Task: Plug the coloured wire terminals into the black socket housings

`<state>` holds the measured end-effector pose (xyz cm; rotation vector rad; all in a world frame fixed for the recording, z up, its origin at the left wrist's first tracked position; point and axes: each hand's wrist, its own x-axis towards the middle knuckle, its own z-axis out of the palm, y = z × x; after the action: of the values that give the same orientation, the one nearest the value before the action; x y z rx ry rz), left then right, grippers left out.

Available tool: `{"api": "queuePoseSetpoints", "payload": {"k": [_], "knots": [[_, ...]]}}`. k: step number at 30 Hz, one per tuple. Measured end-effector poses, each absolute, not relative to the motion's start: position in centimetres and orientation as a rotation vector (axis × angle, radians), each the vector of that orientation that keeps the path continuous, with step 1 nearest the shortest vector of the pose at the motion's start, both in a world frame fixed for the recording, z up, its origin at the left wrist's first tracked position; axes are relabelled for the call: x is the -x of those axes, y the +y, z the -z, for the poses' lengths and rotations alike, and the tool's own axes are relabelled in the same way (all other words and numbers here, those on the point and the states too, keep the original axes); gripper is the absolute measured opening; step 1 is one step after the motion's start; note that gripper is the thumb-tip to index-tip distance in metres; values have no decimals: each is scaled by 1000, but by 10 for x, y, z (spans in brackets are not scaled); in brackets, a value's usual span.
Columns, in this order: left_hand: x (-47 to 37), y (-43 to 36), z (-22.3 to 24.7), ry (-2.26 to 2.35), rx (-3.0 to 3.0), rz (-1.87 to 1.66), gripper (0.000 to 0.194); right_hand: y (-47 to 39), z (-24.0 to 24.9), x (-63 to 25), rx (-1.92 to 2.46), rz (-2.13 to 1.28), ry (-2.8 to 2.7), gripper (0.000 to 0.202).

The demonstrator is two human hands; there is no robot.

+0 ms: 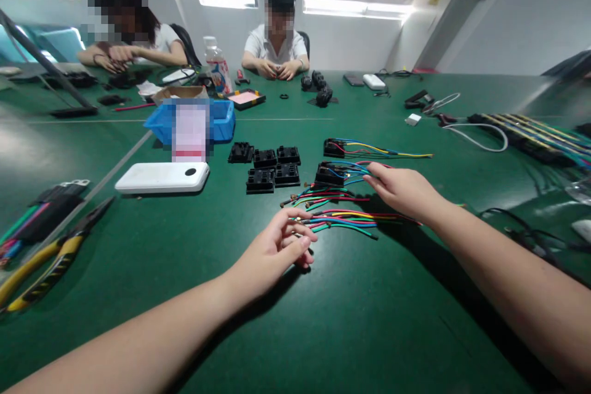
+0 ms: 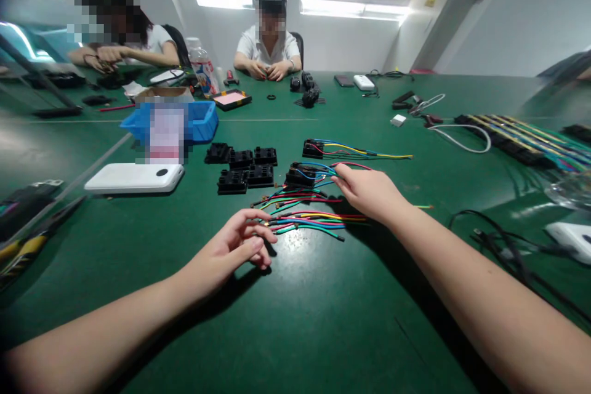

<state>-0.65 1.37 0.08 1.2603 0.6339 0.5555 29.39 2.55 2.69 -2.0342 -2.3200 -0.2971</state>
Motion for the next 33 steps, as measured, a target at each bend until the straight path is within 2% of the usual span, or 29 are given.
{"api": "queuePoseSetpoints", "payload": {"k": [8, 12, 21, 28, 33], "knots": [[5, 13, -3, 631, -1243, -548, 32, 99, -21, -302, 2040, 315, -2340, 25], [6, 13, -2, 611, -1264, -535, 31, 113, -11, -307, 2031, 281, -2362, 32], [5, 12, -4, 658, -1345, -488, 25, 114, 8, -323, 1935, 241, -2315, 32], [8, 12, -5, 695, -1458, -405, 18, 96, 5, -328, 1730, 343, -2172, 26], [6, 13, -8, 713, -1482, -383, 16, 93, 5, -310, 1555, 289, -2360, 24]]}}
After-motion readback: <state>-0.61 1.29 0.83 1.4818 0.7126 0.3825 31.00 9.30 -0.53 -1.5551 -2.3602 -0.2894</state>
